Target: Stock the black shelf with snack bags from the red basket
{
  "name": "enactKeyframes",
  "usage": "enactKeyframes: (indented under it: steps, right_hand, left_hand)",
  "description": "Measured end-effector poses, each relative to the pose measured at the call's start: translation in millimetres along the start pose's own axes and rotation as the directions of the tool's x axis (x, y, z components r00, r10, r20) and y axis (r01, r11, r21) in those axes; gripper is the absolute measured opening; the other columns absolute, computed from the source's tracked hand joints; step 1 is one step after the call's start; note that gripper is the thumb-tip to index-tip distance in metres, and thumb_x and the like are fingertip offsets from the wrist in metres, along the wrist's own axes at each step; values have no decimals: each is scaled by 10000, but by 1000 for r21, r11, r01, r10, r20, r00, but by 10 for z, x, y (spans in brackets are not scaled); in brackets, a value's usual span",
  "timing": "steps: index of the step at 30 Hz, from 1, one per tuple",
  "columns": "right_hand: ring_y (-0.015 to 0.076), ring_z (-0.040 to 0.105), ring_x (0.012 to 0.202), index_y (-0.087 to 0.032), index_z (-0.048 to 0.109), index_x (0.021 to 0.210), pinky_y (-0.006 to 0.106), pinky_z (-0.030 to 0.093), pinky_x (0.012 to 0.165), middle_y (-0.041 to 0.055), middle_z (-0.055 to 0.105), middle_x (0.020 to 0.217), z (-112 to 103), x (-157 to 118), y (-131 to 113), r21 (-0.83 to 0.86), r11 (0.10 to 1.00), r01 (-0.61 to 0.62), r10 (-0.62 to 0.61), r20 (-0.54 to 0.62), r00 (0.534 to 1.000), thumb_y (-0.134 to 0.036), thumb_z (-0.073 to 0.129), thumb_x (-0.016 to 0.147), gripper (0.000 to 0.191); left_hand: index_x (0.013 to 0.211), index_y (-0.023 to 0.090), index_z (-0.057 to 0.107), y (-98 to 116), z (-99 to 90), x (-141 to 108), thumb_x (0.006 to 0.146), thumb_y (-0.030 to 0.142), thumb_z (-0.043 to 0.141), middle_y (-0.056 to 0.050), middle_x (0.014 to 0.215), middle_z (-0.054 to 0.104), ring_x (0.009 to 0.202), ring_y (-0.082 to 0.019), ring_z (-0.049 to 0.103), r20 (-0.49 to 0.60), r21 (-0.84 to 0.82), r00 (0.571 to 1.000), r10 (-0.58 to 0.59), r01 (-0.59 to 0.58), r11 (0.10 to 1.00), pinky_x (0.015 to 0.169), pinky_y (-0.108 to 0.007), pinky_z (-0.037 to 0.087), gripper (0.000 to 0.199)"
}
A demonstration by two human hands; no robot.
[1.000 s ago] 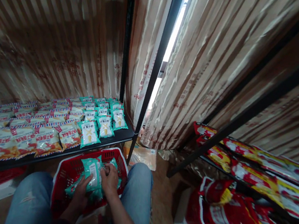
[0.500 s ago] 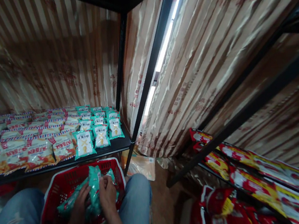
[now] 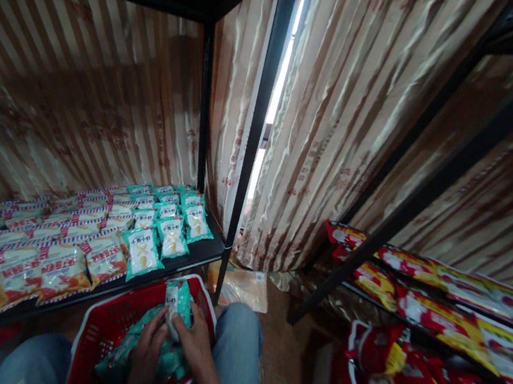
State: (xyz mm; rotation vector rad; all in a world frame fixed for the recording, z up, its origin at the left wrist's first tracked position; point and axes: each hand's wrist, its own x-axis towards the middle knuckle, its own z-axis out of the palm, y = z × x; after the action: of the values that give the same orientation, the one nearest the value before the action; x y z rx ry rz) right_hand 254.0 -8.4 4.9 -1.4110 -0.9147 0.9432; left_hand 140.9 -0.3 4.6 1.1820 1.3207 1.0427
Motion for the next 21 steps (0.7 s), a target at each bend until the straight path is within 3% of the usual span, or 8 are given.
enactKeyframes:
  steps: [3, 5, 12, 16, 21]
  right_hand:
    - [229, 637, 967, -184, 642, 1101, 324, 489, 867, 62, 691, 1053, -85, 49, -84, 112, 993, -35, 28, 62, 998, -366, 661, 710, 432]
    - [240, 631, 996, -195, 629, 1127, 338, 500, 858, 64, 676, 1100, -125, 84, -90, 192, 980, -51, 43, 44, 998, -359, 670, 696, 463]
    - [222, 676, 799, -185, 604, 1107, 321, 542, 682, 66, 711, 967, -135, 197, -52, 417, 895, -160, 150, 58, 987, -389, 664, 700, 459]
    - [209, 679, 792, -186, 599, 1077, 310, 545, 684, 65, 704, 995, -149, 263, -105, 465, 870, -164, 153, 62, 986, -388, 678, 702, 433]
    - [212, 682, 797, -188, 586, 1100, 322, 551, 691, 64, 707, 975, -188, 321, -74, 410, 900, -149, 170, -16, 985, -439, 673, 701, 479]
  left_hand:
    - [1171, 160, 570, 63, 41, -8, 703, 451, 513, -141, 1297, 530, 1183, -304, 506, -9, -18, 1000, 12, -12, 1000, 1036, -471, 356, 554]
    - [1180, 149, 556, 102, 71, 3, 687, 448, 537, -160, 1317, 502, 1141, -310, 534, -25, -48, 1000, 3, -4, 999, 995, -467, 398, 577]
    - [1234, 172, 503, 182, 165, 120, 662, 394, 612, -142, 1281, 549, 1142, -288, 544, 46, -211, 999, -17, 26, 977, 929, -400, 457, 623]
    - [1241, 164, 501, 224, 209, 152, 676, 355, 623, -140, 1266, 561, 1128, -278, 558, 34, -197, 999, -4, 11, 980, 922, -374, 463, 609]
    - [1284, 173, 471, 243, 257, 168, 727, 335, 600, -139, 1302, 538, 1171, -270, 531, 24, -156, 1000, 5, -2, 988, 972, -387, 427, 594]
